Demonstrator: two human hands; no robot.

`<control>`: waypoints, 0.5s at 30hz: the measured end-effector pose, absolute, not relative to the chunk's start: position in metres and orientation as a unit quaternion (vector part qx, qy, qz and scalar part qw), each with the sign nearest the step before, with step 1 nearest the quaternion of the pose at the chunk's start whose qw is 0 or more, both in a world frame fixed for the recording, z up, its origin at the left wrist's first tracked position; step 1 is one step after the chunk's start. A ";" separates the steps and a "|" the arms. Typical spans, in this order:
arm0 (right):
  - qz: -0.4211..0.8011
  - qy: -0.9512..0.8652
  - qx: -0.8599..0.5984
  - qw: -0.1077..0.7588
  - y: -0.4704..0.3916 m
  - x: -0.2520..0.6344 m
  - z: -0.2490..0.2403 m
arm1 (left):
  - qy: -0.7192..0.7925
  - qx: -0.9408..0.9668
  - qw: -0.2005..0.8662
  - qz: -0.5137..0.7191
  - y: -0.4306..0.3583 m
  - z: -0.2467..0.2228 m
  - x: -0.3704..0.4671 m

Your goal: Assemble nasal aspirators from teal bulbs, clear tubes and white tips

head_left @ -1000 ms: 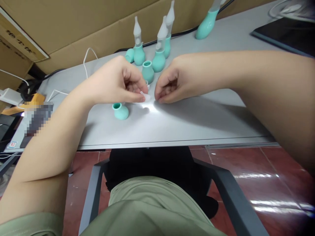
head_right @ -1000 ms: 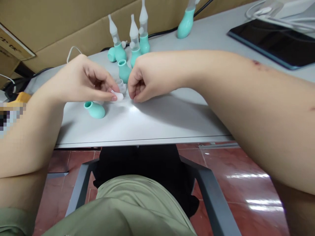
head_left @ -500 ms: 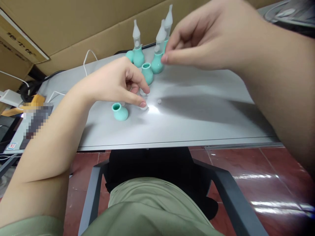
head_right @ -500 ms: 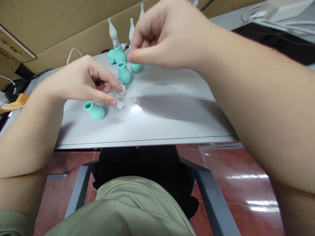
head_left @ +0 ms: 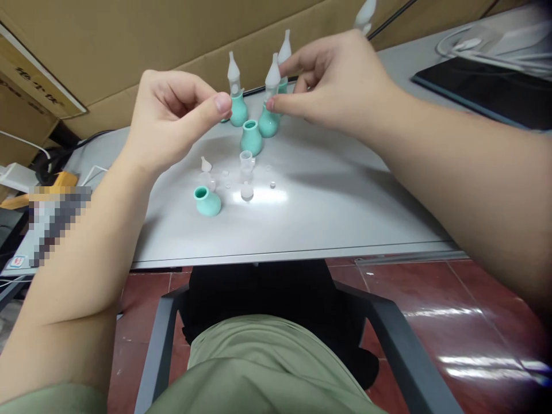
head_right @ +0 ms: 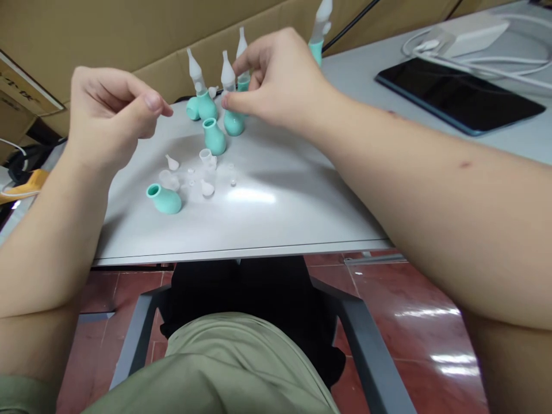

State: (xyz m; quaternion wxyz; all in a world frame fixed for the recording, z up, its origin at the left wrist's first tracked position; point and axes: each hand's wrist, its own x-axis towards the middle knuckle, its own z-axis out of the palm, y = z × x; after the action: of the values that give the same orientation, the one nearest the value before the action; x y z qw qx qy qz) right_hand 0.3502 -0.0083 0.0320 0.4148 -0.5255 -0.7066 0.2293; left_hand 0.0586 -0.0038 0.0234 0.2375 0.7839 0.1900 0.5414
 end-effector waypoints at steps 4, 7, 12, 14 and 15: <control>0.231 -0.712 -0.544 0.380 -0.007 0.346 0.030 | 0.242 0.792 0.243 0.504 -0.004 0.021 0.057; 0.227 -0.722 -0.539 0.371 -0.003 0.345 0.026 | 0.255 0.796 0.260 0.483 0.005 0.017 0.055; 0.193 -0.739 -0.502 0.405 0.001 0.356 0.022 | 0.283 0.794 0.248 0.478 0.008 0.019 0.056; 0.232 -0.755 -0.450 0.416 0.002 0.363 0.024 | 0.285 0.790 0.251 0.481 0.006 0.020 0.057; 0.271 -0.763 -0.417 0.412 0.002 0.366 0.026 | 0.281 0.794 0.254 0.476 0.006 0.020 0.057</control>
State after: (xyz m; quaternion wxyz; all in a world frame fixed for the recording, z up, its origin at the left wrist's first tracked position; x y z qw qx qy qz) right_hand 0.3658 0.0021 0.0263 0.4123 -0.4172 -0.7632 0.2711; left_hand 0.0573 0.0063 0.0205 0.2539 0.7939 0.2808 0.4758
